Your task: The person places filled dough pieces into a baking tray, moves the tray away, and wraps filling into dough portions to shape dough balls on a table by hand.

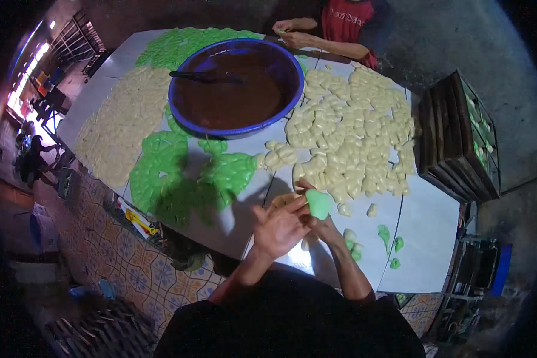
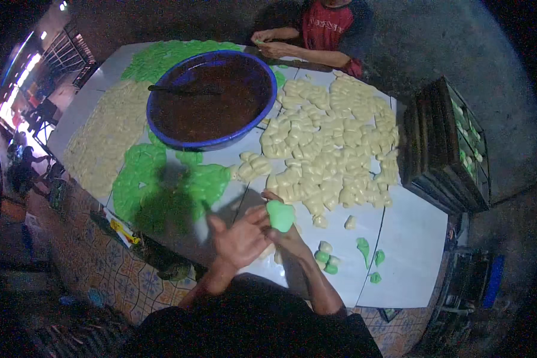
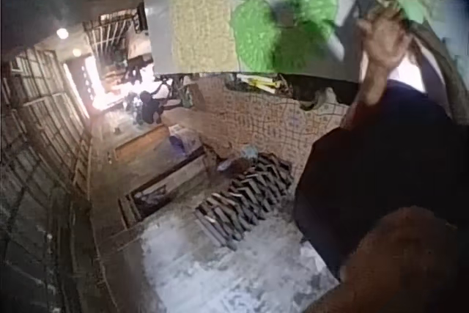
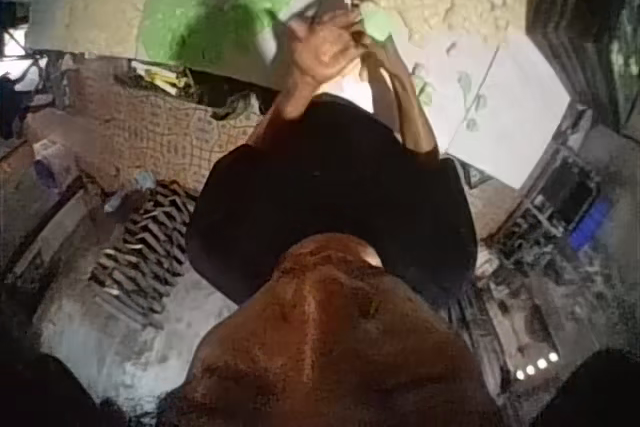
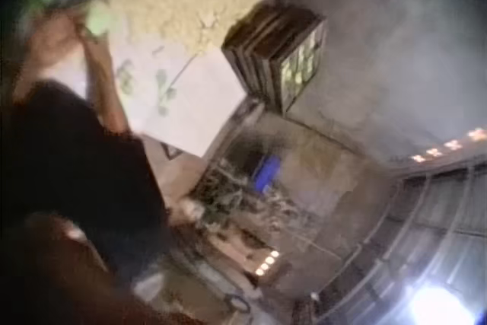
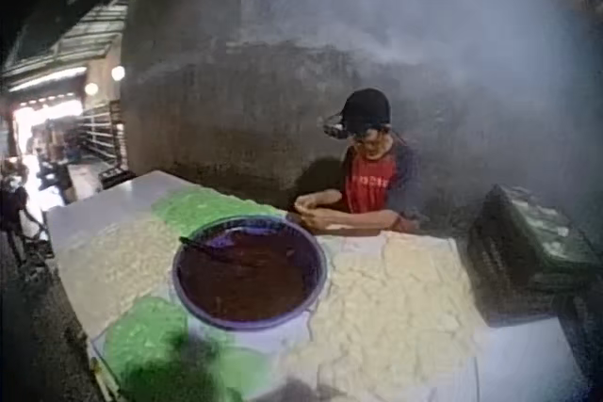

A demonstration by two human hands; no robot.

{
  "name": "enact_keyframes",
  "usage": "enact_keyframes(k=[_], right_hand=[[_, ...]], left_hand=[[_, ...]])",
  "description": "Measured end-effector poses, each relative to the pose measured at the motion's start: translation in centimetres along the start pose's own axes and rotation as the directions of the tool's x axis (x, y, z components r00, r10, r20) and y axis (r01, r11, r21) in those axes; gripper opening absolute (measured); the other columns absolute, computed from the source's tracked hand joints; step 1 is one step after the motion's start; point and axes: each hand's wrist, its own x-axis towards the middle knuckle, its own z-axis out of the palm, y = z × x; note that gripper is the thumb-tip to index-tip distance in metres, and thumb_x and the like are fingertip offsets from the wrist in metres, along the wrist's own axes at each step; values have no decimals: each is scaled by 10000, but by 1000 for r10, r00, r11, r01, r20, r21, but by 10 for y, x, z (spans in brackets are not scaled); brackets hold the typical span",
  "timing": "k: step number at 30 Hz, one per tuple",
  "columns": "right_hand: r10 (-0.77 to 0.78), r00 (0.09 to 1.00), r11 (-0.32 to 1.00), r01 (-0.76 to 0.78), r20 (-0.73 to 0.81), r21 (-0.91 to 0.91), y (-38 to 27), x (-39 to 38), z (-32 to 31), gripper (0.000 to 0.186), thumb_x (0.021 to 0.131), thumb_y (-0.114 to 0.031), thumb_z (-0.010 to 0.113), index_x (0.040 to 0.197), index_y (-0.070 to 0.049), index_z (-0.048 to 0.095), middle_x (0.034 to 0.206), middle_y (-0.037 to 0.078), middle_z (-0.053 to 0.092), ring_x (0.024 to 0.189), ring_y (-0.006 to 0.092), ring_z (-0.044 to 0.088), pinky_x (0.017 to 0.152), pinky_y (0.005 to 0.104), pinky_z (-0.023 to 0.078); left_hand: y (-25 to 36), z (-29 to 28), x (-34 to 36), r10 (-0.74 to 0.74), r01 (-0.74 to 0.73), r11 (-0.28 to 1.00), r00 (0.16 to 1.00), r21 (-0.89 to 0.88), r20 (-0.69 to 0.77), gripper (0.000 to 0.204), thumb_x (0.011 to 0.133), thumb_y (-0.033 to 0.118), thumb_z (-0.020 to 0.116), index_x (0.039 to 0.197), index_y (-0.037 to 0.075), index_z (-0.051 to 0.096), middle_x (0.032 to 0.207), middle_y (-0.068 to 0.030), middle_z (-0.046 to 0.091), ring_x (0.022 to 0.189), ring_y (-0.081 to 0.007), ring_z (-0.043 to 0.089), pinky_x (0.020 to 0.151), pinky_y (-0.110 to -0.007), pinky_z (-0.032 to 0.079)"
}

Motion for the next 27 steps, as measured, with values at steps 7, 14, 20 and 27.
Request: enact_keyframes(k=[7, 14, 20, 27], right_hand=[[-59, 966, 997, 44, -253, -65, 16, 8, -21, 1124, 694, -766, 588, 1510, -170, 95, 1487, 113, 239, 1192, 225, 399, 882, 367, 423], [-51, 927, 992, 90, -372, 87, 29, 10, -24, 880, 846, -525, 619, 1491, -109, 189, 1458, 103, 316, 1171, 202, 459, 898, 323, 437], [14, 896, 875, 204, -445, 440, 42, 30, -21, 599, 938, -194, 577, 1436, -29, 289, 1279, 128, 513, 1072, 190, 550, 879, 316, 480], [-43, 733, 999, 27, -679, -35, 18, -6, 3, 267, 854, -57, 625, 1111, 17, 616, 1064, 81, 586, 863, 140, 543, 728, 266, 464]], left_hand=[[197, -38, 210, 452, 355, -411, 879, 840, -151, 837, 901, 696, 284, 1198, -40, 549, 1024, -132, 664, 953, -258, 624, 878, -402, 468], [202, -43, 246, 212, 799, -368, 571, 476, -793, 854, 895, 714, 246, 860, -30, 663, 724, -123, 655, 748, -248, 624, 820, -399, 456], [117, -1, 159, 218, 551, 262, 766, 792, -605, 1098, 814, 813, 69, 1138, -94, 596, 1048, -198, 654, 900, -249, 617, 864, -339, 445], [4, 16, 54, 166, 382, 637, 780, 669, -604, 614, 968, 394, 436, 1392, -41, 350, 1213, -146, 560, 1099, -252, 552, 915, -371, 451]])
